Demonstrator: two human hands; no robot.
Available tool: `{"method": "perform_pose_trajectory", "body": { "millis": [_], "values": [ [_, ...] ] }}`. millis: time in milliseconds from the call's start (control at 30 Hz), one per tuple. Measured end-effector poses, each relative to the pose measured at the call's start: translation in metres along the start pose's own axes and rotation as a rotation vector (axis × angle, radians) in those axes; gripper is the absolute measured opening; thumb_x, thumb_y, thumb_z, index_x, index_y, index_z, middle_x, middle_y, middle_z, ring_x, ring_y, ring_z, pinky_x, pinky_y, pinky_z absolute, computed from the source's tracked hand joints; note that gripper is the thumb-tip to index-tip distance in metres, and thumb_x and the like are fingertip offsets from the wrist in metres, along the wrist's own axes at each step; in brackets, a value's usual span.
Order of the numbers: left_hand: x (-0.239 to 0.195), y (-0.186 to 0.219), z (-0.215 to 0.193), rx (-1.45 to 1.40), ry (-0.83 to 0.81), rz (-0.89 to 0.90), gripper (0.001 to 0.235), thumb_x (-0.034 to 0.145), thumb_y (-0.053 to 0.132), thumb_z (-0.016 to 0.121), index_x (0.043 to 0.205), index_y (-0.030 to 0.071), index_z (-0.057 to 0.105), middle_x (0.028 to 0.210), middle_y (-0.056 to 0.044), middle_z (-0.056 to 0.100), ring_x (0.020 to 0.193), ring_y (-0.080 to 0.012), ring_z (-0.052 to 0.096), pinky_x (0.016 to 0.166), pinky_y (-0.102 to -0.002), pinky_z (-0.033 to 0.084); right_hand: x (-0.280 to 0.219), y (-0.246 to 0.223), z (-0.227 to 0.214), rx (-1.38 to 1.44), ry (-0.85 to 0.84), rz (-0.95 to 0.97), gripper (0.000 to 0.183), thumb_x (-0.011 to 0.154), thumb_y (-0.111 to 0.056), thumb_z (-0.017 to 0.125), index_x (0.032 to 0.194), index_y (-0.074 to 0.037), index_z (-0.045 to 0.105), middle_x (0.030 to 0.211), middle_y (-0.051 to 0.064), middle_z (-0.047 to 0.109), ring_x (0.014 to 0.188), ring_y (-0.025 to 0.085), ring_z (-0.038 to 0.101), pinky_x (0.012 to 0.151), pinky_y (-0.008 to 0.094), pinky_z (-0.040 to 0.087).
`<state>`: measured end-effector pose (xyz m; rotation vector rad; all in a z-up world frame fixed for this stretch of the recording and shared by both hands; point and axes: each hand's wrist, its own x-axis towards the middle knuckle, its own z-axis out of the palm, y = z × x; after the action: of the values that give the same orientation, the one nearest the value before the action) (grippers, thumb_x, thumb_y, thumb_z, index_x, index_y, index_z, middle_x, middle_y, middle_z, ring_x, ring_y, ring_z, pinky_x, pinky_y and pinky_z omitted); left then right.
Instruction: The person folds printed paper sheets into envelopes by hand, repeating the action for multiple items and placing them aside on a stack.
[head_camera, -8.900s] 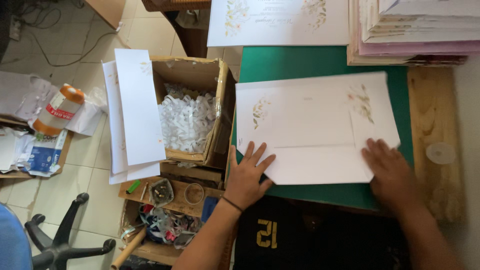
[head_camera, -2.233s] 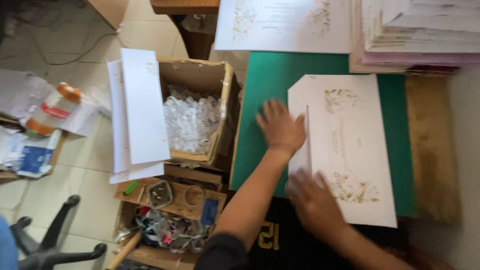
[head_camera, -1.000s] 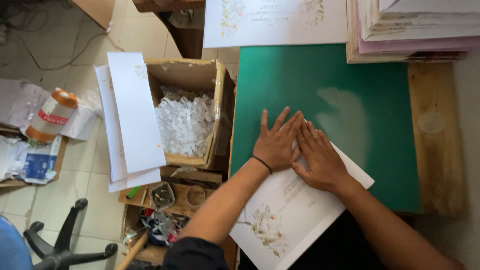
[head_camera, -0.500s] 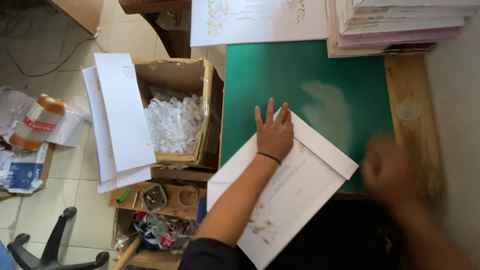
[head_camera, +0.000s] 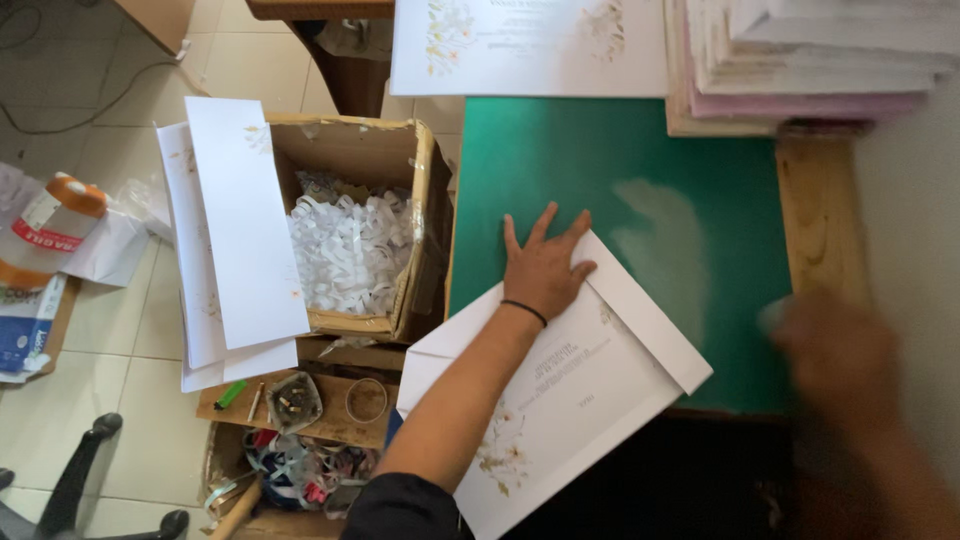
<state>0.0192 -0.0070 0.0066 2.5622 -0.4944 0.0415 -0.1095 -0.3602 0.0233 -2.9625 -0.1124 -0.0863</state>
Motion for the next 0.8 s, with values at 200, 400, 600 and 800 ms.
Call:
{"method": "perform_pose_trajectory", "body": {
  "millis": [200,400,600,800],
  "values": [
    [-0.001,-0.008,0.006,0.007,-0.005,0.026,0.067,0.095,0.038,0.065,0.155,0.022,0.039,0.138,-0.002,0.065,0.154,-0.0253,0.029,0.122,-0.071,0.004,0.107,-0.125,0.062,0.121,0.251,-0.502,0.029,0.099,-0.027,0.069,0.12,-0.007,0.074,0.131,0.018,0.065,0.129,0.035,0.057,0.114,0.059,0.039],
    [-0.005,-0.005,0.009,0.084,-0.006,0.054,0.065,0.097,0.035,0.058,0.157,0.018,0.038,0.153,0.0,0.05,0.154,-0.0262,0.026,0.12,-0.072,0.006,0.093,-0.132,0.06,0.192,0.252,-0.39,0.027,0.098,-0.019,0.065,0.124,-0.016,0.075,0.142,0.012,0.062,0.141,0.039,0.049,0.119,0.059,0.034],
    [-0.007,-0.007,0.029,0.271,0.048,0.366,0.04,0.097,0.016,0.051,0.133,0.026,0.066,0.158,-0.006,0.05,0.153,-0.0261,0.033,0.126,-0.06,0.011,-0.045,-0.096,0.033,0.163,0.174,-0.242,0.027,0.09,-0.016,0.067,0.115,-0.016,0.078,0.136,0.012,0.064,0.139,0.038,0.051,0.114,0.06,0.037],
    [0.007,-0.015,0.025,0.107,-0.106,0.32,0.048,0.094,0.006,0.05,0.136,0.024,0.064,0.156,0.006,0.051,0.148,-0.0127,0.042,0.13,-0.056,0.009,0.058,-0.155,0.063,0.385,0.25,-0.326,0.019,0.089,-0.014,0.074,0.108,-0.013,0.08,0.131,0.011,0.068,0.137,0.042,0.052,0.111,0.056,0.041]
  ]
}}
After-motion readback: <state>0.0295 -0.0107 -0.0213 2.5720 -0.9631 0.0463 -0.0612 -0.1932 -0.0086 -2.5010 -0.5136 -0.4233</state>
